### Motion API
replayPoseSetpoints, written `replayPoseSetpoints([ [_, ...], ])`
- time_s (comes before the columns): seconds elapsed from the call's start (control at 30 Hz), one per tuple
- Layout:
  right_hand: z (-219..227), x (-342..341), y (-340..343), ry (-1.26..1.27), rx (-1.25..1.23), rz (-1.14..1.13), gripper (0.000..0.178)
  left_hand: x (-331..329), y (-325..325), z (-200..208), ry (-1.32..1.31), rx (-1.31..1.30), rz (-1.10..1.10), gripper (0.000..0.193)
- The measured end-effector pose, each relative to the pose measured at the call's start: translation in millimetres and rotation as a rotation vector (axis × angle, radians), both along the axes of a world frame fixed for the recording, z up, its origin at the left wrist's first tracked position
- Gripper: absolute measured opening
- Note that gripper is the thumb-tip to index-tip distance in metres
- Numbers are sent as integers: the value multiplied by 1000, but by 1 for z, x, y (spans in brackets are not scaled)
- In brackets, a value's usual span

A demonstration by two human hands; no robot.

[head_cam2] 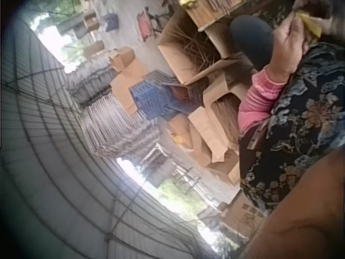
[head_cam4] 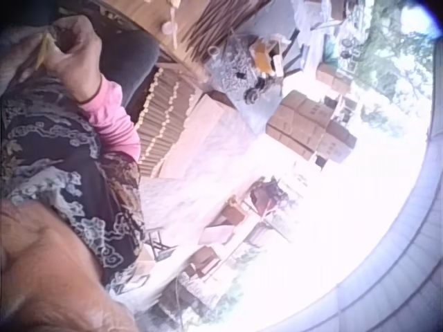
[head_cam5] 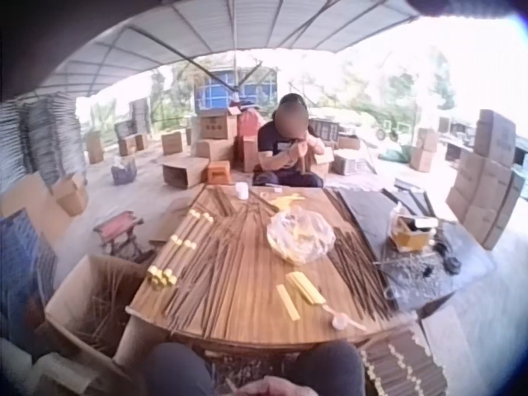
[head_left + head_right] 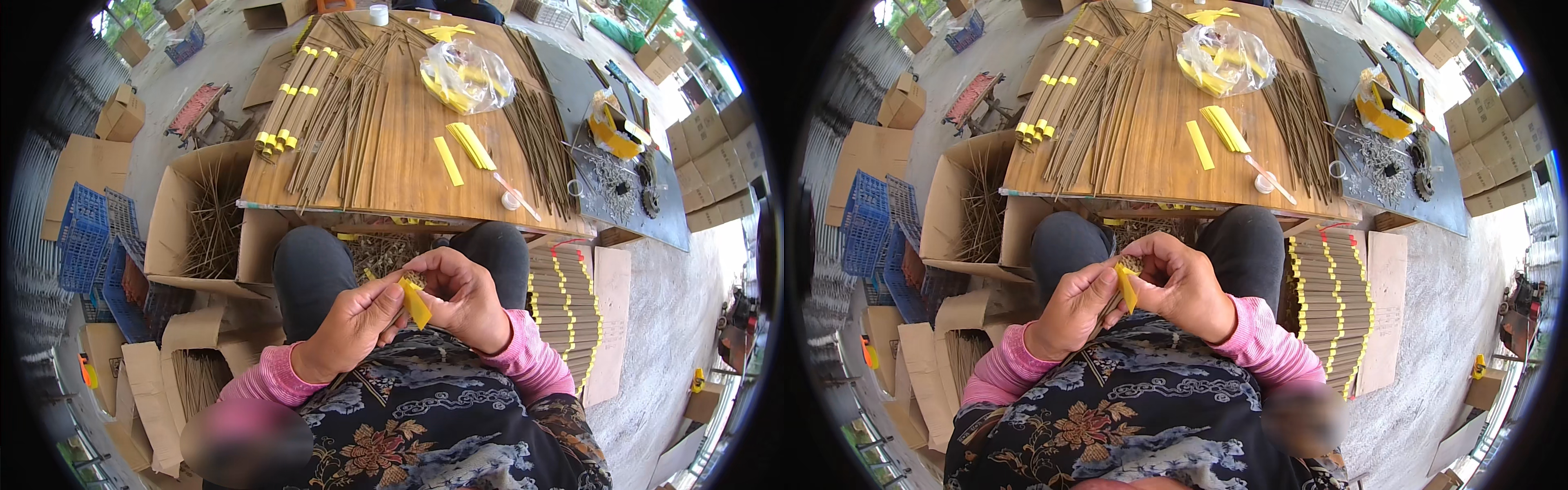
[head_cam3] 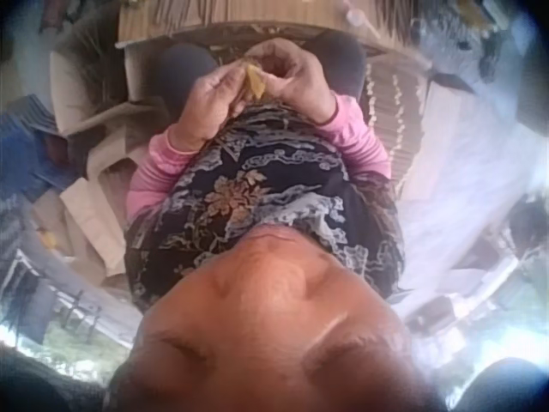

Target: The person gathers thin wooden sticks, aligns them into bundles, and secures them with yellow tape. They apply glue to the tape before wrapping it around the sticks to ensure the bundles stay together.

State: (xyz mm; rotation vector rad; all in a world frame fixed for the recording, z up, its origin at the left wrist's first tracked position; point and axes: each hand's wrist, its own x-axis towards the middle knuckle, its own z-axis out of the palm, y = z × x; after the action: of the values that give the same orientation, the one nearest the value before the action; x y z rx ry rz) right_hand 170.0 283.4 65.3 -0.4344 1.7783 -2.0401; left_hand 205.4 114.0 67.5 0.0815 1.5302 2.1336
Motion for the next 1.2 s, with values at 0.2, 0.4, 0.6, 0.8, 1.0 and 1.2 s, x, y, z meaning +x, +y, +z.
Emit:
replayPoseSetpoints([
  [0.2, 3, 3, -4, -86, -89, -36, 25, 0, 1, 3, 70, -21, 1, 49],
  [0.4, 9, 0, -5, -148, -128, 0, 24, -3, 1, -1, -14, 19, 43, 44],
  [0.6, 1, 2, -7, -103, -128, -26, 22, -3, 1, 3, -10, -11, 40, 44],
  [0.8, 5, -1, -4, -130, -85, -34, 22, -7, -6, 7, -257, 190, 53, 31],
  [1.0, -1, -4, 2, -86, -121, 5, 24, -7, -11, 4, -246, 214, -69, 23],
  [1.2, 0, -5, 4, -96, -144, 43, 27, -6, -3, 9, -273, 180, -46, 27],
])
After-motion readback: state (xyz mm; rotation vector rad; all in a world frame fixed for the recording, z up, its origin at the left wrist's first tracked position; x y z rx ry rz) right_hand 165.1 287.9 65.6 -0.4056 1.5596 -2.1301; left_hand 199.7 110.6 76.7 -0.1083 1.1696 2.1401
